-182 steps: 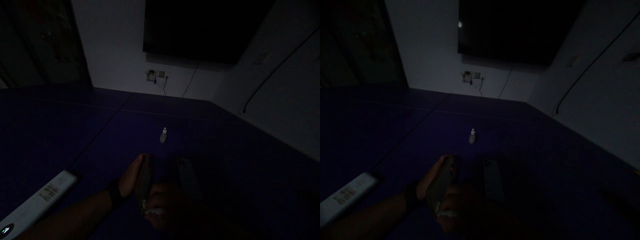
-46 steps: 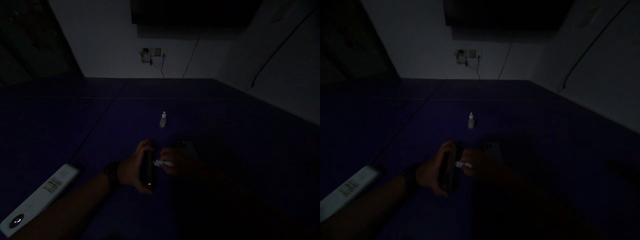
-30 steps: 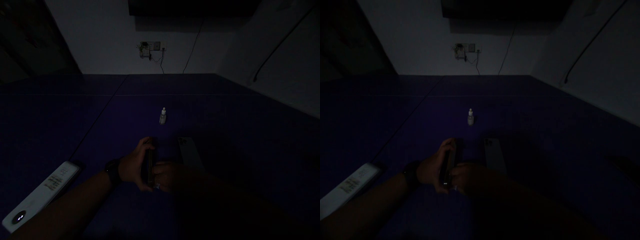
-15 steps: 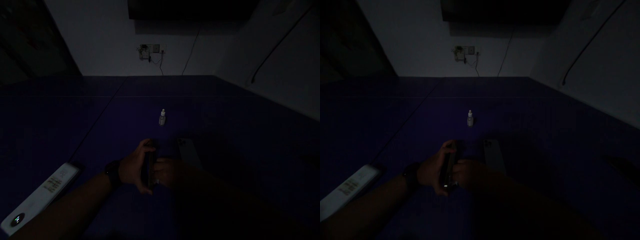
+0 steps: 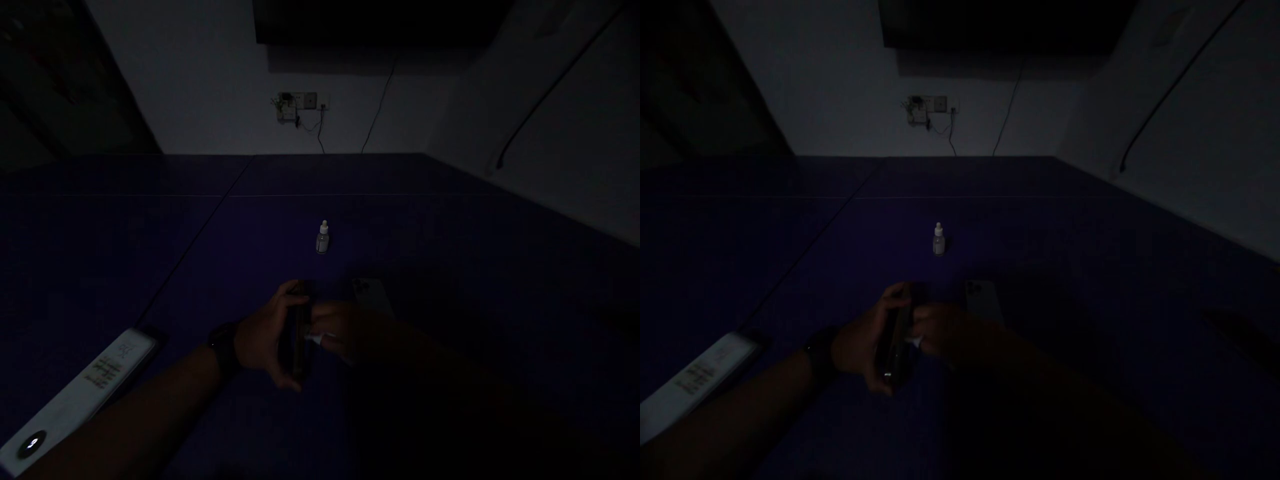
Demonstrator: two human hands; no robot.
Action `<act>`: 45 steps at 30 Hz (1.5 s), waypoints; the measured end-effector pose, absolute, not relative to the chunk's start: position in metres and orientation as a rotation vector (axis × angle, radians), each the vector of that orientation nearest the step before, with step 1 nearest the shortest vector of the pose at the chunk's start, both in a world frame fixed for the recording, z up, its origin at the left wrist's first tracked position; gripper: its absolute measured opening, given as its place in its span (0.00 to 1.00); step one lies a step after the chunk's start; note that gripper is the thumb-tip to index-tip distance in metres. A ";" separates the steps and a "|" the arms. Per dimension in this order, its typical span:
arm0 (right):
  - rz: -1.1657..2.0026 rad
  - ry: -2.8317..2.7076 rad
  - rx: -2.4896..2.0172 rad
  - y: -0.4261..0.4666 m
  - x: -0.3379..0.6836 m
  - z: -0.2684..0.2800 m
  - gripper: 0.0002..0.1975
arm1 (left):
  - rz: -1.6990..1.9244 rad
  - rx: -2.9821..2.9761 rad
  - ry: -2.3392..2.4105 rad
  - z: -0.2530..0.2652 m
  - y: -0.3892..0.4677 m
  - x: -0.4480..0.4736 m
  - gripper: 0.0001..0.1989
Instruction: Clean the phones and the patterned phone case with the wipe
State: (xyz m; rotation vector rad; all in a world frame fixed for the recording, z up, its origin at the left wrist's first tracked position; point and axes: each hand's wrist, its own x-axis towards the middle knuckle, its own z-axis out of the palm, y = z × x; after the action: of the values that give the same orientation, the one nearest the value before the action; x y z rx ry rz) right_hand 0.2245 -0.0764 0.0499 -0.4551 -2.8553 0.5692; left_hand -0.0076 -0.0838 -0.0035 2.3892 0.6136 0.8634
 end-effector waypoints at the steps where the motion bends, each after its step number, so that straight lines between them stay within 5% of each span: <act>1: 0.531 -2.798 -0.561 -0.070 0.226 0.048 0.11 | 0.861 2.382 0.599 -0.003 -0.084 -0.008 0.71; 6: 0.402 -2.716 -0.738 -0.060 0.220 0.034 0.12 | 0.861 2.353 0.570 -0.003 -0.085 -0.007 0.70; 15: 0.333 -2.905 -0.326 -0.076 0.212 0.028 0.05 | 0.879 2.394 0.543 -0.008 -0.080 -0.007 0.71; 21: 0.268 -2.828 -0.563 -0.069 0.210 0.026 0.11 | 0.887 2.367 0.554 -0.003 -0.082 -0.006 0.69; 33: 0.716 -2.782 -0.407 -0.076 0.219 0.041 0.09 | 0.846 2.363 0.597 -0.006 -0.083 -0.010 0.70; 45: 0.302 -2.725 -0.875 -0.052 0.213 0.018 0.10 | 0.882 2.364 0.506 0.008 -0.090 0.000 0.67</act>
State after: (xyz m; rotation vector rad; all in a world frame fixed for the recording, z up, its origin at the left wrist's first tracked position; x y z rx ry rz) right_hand 0.2128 -0.0521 0.0178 -0.8751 -2.7251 0.3015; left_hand -0.0001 -0.0900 0.0077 2.3637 0.5057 0.8818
